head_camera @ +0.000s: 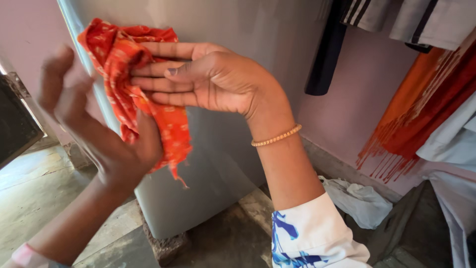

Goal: The person wipes the side of a silver refrigerator with an orange patterned cloth. They use their right hand to scrub the surface while their left hand rests on the appliance for stability. The person moves the cloth up and down and in circular motions across the side panel.

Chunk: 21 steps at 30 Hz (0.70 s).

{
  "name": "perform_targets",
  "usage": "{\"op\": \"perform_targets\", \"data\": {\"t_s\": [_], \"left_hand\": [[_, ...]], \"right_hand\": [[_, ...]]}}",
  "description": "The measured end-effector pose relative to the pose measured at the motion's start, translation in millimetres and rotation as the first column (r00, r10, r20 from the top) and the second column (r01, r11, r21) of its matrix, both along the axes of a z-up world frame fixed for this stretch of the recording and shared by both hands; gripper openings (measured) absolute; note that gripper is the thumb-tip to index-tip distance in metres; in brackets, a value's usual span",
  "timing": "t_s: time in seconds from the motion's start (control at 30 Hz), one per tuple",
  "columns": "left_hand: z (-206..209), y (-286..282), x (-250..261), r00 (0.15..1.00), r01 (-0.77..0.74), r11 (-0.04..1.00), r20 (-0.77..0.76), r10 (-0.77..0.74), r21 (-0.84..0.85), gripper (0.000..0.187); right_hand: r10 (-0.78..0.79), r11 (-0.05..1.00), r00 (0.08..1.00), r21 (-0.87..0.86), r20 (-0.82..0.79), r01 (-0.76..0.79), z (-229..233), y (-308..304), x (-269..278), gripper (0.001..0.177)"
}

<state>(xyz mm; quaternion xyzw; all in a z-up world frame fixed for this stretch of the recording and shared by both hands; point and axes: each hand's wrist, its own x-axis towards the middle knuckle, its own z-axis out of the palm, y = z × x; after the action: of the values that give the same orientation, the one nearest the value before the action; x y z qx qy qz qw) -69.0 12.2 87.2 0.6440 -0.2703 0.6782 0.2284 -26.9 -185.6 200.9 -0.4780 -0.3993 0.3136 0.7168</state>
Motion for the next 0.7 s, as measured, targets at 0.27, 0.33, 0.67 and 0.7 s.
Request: {"op": "perform_targets", "data": {"t_s": [0.27,0.33,0.67,0.7], "left_hand": [[10,-17,5,0.918,-0.358,0.901,-0.084,0.388,0.247,0.074],[17,-22,12,0.833,-0.449,0.838,-0.192,0.518,0.31,0.079],[27,-19,28,0.832,-0.486,0.839,-0.165,0.529,0.244,0.073],[30,-17,33,0.832,-0.499,0.837,-0.146,0.535,0.225,0.071]], "right_hand": [[-0.136,0.968,0.917,-0.149,0.374,0.204,5,7,-12,0.053],[-0.352,0.832,0.754,-0.184,0.554,0.523,5,9,-12,0.043],[-0.589,0.182,-0.573,0.784,0.57,0.593,-20,11,34,0.04],[-0.566,0.164,-0.581,0.77,0.585,0.616,-25,18,42,0.044]]}}
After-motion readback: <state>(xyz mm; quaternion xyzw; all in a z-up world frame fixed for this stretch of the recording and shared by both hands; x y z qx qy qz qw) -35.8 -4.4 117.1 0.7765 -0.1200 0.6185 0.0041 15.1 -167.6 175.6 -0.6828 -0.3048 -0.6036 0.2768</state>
